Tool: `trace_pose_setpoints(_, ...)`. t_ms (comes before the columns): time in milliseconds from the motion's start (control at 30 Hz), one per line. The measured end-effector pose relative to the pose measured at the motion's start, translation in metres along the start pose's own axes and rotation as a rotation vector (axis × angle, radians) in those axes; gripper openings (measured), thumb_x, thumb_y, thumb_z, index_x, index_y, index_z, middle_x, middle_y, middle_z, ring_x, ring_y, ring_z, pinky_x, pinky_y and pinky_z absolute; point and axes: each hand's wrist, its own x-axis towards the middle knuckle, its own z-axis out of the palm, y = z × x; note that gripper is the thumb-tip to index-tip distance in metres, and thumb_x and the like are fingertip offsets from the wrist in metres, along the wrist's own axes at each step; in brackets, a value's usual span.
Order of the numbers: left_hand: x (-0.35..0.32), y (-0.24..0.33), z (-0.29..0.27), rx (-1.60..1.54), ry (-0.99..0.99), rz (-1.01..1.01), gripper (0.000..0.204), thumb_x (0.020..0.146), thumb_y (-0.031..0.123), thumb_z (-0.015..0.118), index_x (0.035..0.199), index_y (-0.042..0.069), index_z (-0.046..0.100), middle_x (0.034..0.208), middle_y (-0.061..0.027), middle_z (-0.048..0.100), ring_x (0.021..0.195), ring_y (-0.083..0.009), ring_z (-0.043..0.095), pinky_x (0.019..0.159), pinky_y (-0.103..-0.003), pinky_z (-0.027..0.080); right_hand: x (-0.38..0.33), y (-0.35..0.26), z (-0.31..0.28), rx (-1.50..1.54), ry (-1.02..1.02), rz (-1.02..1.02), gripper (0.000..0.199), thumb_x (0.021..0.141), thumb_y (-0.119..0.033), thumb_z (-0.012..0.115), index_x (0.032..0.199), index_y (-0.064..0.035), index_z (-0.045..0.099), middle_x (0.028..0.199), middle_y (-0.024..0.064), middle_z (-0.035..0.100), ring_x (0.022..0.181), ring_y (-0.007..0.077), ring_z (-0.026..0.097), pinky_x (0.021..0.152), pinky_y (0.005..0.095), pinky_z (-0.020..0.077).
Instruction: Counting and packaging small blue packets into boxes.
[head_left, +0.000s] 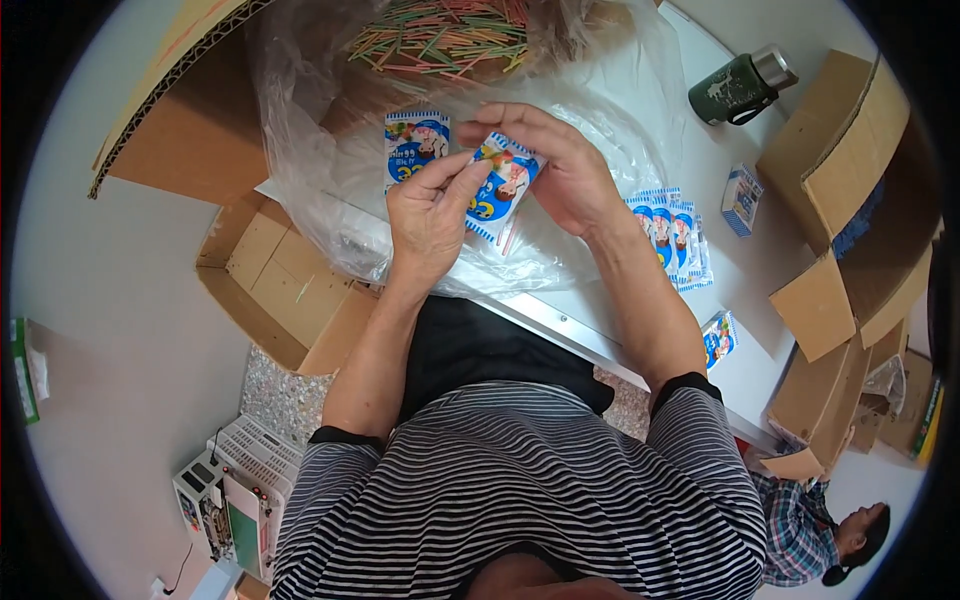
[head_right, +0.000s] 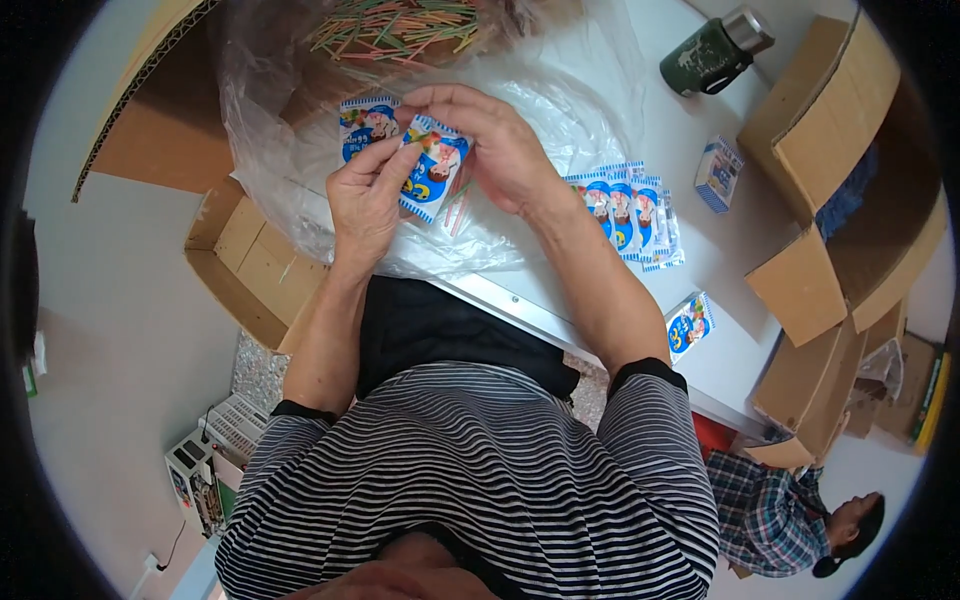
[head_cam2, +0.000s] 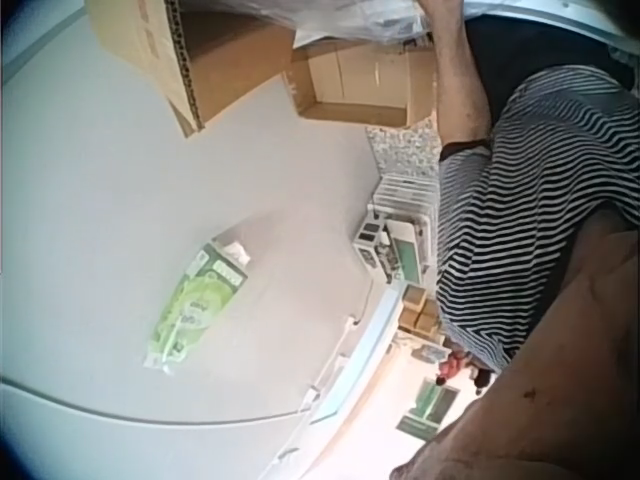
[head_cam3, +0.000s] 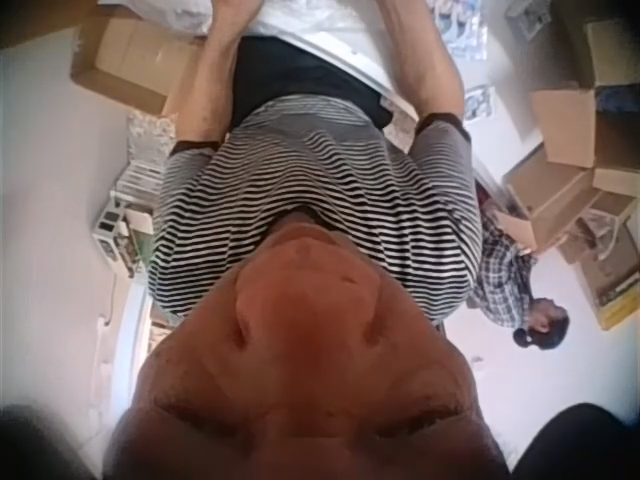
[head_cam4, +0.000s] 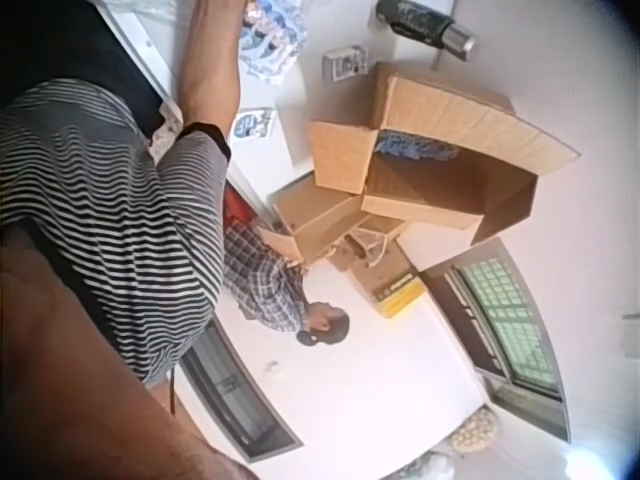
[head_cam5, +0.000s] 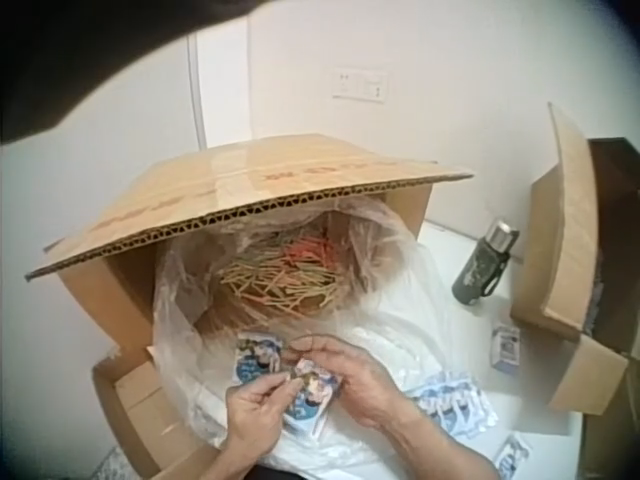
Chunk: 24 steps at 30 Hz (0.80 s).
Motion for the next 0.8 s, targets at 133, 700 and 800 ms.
trace_pose_setpoints(133, -0.003, 0.004, 0.004, -0.082, 0.042, -0.005, 0.016, 0.094, 0.007, 0.071, 0.105, -0.004, 0.070, 0.087, -0.0046, 0.071, 0.077, -0.0049, 0.063, 0.067, -0.019, 0.050, -0.011, -0.006, 0.004, 0.058, 0.094, -0.088, 0.035, 0.102, -0.022, 0.051, 0.123, 0.0039, 0.061, 0.120, 0.0182, 0.066, 0.116, 0.0247, 0.061, 0.104, 0.0368, 0.0441)
trace_pose_setpoints(700, 0.036, 0.023, -0.062, 1.264, 0.246, -0.032, 0.038, 0.080, 0.042, 0.078, 0.090, 0.006, 0.072, 0.086, -0.0125, 0.072, 0.079, -0.0315, 0.070, 0.070, -0.043, 0.051, -0.115, -0.067, -0.052, -1.642, 0.395, 0.318, 0.041, 0.086, -0.014, 0.074, 0.122, -0.0009, 0.058, 0.095, 0.0161, 0.068, 0.077, 0.0245, 0.065, 0.071, 0.0341, 0.0519)
trace_pose_setpoints(800, 0.036, 0.021, -0.061, 1.115, 0.239, -0.053, 0.033, 0.079, 0.038, 0.080, 0.089, 0.007, 0.076, 0.082, -0.0102, 0.074, 0.075, -0.0261, 0.070, 0.069, -0.037, 0.051, -0.099, -0.071, -0.042, -1.729, 0.476, 0.040, 0.034, 0.088, -0.015, 0.072, 0.116, 0.0000, 0.062, 0.099, 0.0180, 0.066, 0.082, 0.0304, 0.065, 0.072, 0.0360, 0.0525)
